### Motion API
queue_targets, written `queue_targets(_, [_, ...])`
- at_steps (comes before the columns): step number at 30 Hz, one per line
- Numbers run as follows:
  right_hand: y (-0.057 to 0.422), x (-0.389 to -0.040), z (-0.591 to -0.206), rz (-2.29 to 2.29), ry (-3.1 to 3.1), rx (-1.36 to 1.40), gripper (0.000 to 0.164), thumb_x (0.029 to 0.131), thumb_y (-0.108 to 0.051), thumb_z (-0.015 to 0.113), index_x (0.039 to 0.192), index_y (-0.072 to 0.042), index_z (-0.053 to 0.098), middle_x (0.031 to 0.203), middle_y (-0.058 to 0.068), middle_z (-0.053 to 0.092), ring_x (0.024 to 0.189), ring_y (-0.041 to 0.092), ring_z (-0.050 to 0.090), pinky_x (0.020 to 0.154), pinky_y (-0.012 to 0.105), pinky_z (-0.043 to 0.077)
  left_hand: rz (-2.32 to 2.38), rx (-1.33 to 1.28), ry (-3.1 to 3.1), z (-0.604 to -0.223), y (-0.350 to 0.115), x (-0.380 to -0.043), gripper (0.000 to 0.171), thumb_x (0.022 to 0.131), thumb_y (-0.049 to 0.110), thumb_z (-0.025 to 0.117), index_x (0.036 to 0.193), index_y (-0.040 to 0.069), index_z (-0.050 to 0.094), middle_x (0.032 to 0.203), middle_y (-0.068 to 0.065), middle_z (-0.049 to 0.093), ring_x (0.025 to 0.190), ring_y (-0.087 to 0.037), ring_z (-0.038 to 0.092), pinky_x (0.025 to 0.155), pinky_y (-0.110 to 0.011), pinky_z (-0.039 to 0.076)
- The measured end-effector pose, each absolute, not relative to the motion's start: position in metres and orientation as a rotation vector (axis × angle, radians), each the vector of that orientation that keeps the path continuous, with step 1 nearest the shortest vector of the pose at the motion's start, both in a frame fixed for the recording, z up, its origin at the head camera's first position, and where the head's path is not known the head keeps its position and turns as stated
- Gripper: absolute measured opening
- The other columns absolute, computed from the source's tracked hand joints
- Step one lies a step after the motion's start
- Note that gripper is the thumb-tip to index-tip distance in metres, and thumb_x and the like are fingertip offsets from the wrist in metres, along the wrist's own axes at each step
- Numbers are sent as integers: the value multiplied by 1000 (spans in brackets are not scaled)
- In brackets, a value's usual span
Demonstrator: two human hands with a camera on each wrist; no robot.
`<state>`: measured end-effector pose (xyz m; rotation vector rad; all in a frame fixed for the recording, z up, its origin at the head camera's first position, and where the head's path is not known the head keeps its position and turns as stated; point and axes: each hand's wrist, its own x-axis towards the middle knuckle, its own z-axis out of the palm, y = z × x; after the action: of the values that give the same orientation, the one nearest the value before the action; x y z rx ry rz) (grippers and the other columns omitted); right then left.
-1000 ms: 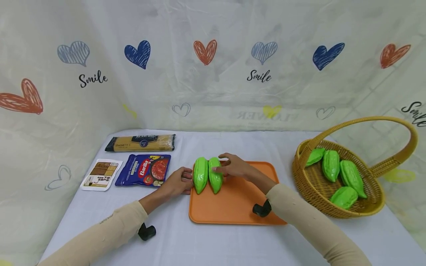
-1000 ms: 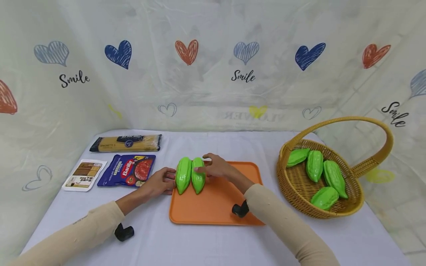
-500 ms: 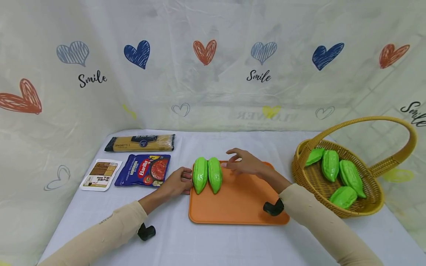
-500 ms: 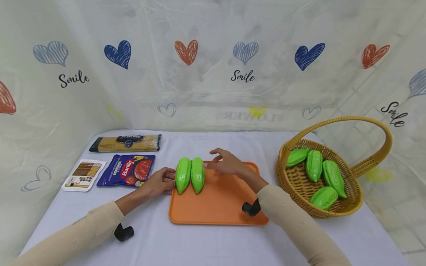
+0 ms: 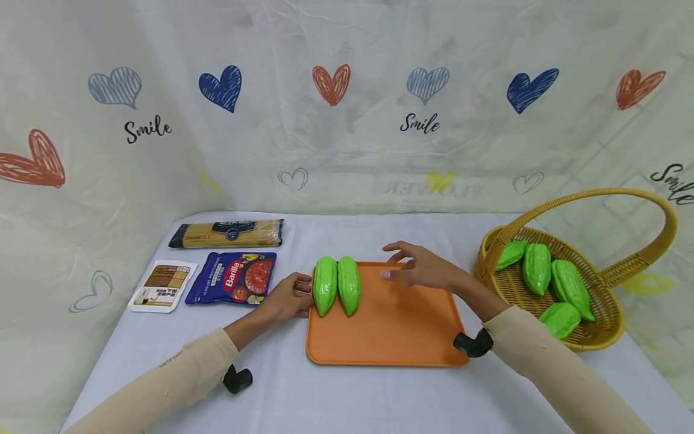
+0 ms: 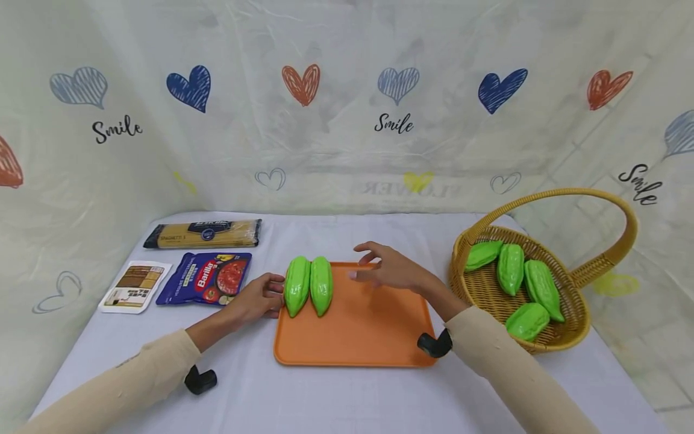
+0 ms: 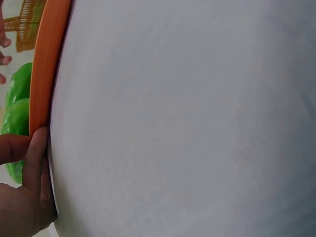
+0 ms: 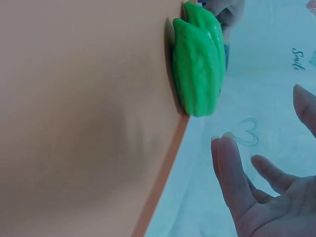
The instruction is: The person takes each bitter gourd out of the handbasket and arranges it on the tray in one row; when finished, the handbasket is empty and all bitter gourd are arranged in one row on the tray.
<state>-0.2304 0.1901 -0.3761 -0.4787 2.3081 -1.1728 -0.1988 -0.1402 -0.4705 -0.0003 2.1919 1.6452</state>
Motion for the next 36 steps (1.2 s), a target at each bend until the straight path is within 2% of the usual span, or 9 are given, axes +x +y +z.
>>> queue_targets(10, [215,-220,-367,-1165,2317,-534,69,91,-36,73,148,-14,42,139,23,50,105,25,68,85,44,62,1655,12,2180,-470,-141,-199,57,89,1,64,142,-2,43,129,-20,52,110,-27,62,75,-34,64])
queue_targets(14, [226,-214,-359,-1123,2331,-614,65,92,-32,72,148,-12,43,136,19,53,107,24,66,85,41,61,1644,9,2187,-470,-140,-198,57,89,1,63,142,-1,43,129,-20,52,110,-27,62,75,-33,64])
queue_targets(24, [265,-203,-345,-975,2366,-706,60,94,-29,70,147,-18,44,136,11,55,110,21,65,93,32,56,1636,20,2186,-466,-140,-196,58,89,2,63,143,-2,42,130,-20,52,111,-27,62,75,-35,64])
queue_targets(30, [294,-195,-335,-930,2357,-723,55,97,-24,66,146,-15,44,132,12,57,108,15,64,85,29,58,1641,9,2196,-469,-139,-197,57,89,2,64,142,-1,44,129,-20,52,109,-27,62,74,-35,64])
queue_targets(36, [322,-188,-327,-925,2305,-770,47,99,-16,61,144,-15,47,127,11,60,105,16,65,87,25,57,1646,5,2193,-471,-140,-198,57,89,1,63,142,-1,43,128,-19,53,109,-27,62,75,-33,64])
